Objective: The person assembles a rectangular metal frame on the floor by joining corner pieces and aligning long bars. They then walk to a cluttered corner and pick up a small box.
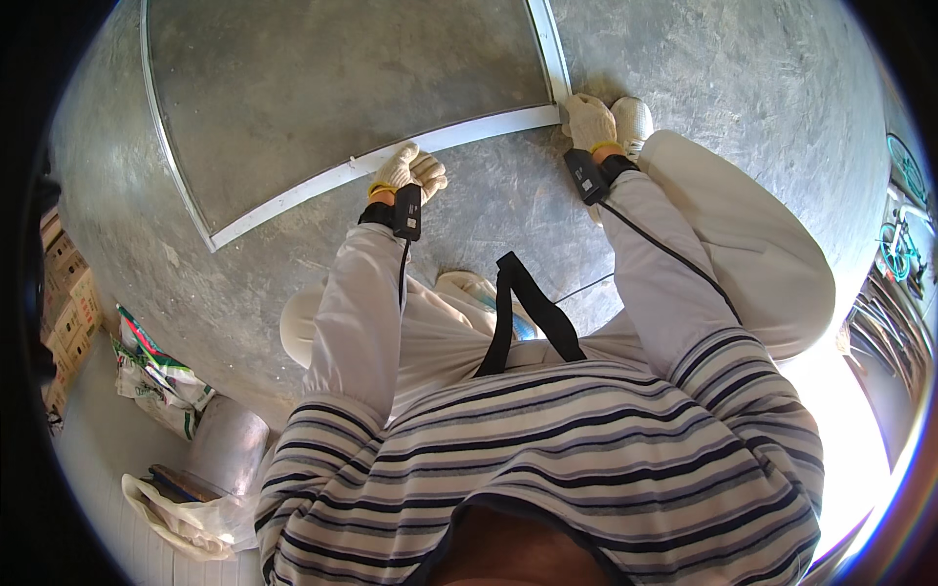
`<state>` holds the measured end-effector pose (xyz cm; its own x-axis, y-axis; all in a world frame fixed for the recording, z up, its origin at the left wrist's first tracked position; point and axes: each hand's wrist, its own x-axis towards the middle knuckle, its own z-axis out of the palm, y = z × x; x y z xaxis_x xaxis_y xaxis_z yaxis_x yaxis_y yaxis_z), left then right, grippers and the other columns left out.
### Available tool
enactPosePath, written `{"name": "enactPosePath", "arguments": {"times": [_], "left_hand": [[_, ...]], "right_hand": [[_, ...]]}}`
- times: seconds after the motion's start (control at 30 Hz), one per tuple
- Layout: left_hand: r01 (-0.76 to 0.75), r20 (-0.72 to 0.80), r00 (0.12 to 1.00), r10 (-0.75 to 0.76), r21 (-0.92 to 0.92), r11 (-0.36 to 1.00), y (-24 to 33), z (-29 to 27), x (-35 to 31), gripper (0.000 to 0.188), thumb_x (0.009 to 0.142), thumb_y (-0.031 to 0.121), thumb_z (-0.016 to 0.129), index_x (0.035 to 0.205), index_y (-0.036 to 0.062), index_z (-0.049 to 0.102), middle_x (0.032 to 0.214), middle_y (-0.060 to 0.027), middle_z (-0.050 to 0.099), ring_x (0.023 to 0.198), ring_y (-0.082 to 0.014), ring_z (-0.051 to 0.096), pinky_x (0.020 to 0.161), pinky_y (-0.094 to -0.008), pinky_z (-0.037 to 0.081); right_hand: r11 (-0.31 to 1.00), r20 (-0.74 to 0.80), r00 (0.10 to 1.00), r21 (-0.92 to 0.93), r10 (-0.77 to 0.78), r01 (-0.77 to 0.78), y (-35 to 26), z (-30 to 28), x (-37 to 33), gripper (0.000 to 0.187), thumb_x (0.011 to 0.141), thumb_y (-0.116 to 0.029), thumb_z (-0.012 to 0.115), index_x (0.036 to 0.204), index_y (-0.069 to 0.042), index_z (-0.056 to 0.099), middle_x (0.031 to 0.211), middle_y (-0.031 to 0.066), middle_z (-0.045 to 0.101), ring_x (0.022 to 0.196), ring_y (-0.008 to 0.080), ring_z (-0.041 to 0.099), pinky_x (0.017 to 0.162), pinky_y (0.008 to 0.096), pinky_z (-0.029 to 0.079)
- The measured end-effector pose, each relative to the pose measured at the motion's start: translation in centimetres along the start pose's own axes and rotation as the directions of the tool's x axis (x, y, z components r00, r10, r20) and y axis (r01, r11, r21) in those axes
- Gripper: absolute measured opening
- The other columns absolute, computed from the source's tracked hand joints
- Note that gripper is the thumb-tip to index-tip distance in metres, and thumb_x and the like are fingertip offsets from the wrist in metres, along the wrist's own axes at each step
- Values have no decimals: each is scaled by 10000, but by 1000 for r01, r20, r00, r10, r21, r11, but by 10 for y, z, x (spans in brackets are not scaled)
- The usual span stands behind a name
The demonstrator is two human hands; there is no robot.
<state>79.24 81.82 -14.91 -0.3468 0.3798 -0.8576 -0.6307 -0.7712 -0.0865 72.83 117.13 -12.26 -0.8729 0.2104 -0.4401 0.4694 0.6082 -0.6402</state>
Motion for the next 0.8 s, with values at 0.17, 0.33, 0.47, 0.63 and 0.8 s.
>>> {"name": "enactPosePath", "arguments": {"times": [0.17, 0.33, 0.47, 0.63, 0.8], "left_hand": [[-31, -91, 995, 33, 22, 999, -2, 14, -7, 404, 1046, 305, 573, 747, 91, 405, 709, -53, 392, 600, -208, 305, 570, -383, 356], [118, 138, 983, -121, 29, 993, -11, 31, -14, 446, 1024, 296, 618, 713, 120, 351, 669, -23, 279, 595, -193, 267, 549, -346, 309], [79, 88, 993, -84, 51, 996, -28, 35, -8, 456, 1010, 242, 621, 699, 139, 304, 668, -13, 240, 591, -176, 243, 546, -325, 257], [-139, -69, 987, 145, 87, 986, -38, 38, -9, 252, 1024, 244, 590, 1076, 22, 484, 1075, -161, 515, 917, -312, 531, 829, -478, 452], [-149, -235, 960, 151, 25, 989, -40, 45, -2, 355, 1023, 333, 571, 1086, -4, 478, 1031, -169, 530, 796, -286, 483, 676, -451, 419]], "right_hand": [[800, 245, 910, 437, 334, -411, -34, 2, -8, 280, 976, -298, 570, 985, -29, 647, 879, 39, 651, 720, 189, 621, 649, 292, 564], [842, 570, 810, 364, 138, -399, -51, 32, -17, 216, 947, -252, 592, 920, -41, 624, 794, 29, 603, 578, 149, 551, 615, 294, 541], [924, 291, 888, -31, -356, 380, -41, 52, -18, 152, 898, -194, 602, 865, -49, 633, 737, 54, 591, 602, 177, 553, 575, 323, 475], [922, 432, 901, 328, 50, -208, -42, 62, -8, 236, 950, -281, 579, 874, -66, 640, 722, 32, 560, 595, 145, 511, 553, 302, 443], [978, 445, 883, 199, -146, 61, -56, 60, -11, 260, 954, -282, 639, 825, -59, 608, 705, 9, 536, 588, 141, 502, 539, 302, 423]]}}
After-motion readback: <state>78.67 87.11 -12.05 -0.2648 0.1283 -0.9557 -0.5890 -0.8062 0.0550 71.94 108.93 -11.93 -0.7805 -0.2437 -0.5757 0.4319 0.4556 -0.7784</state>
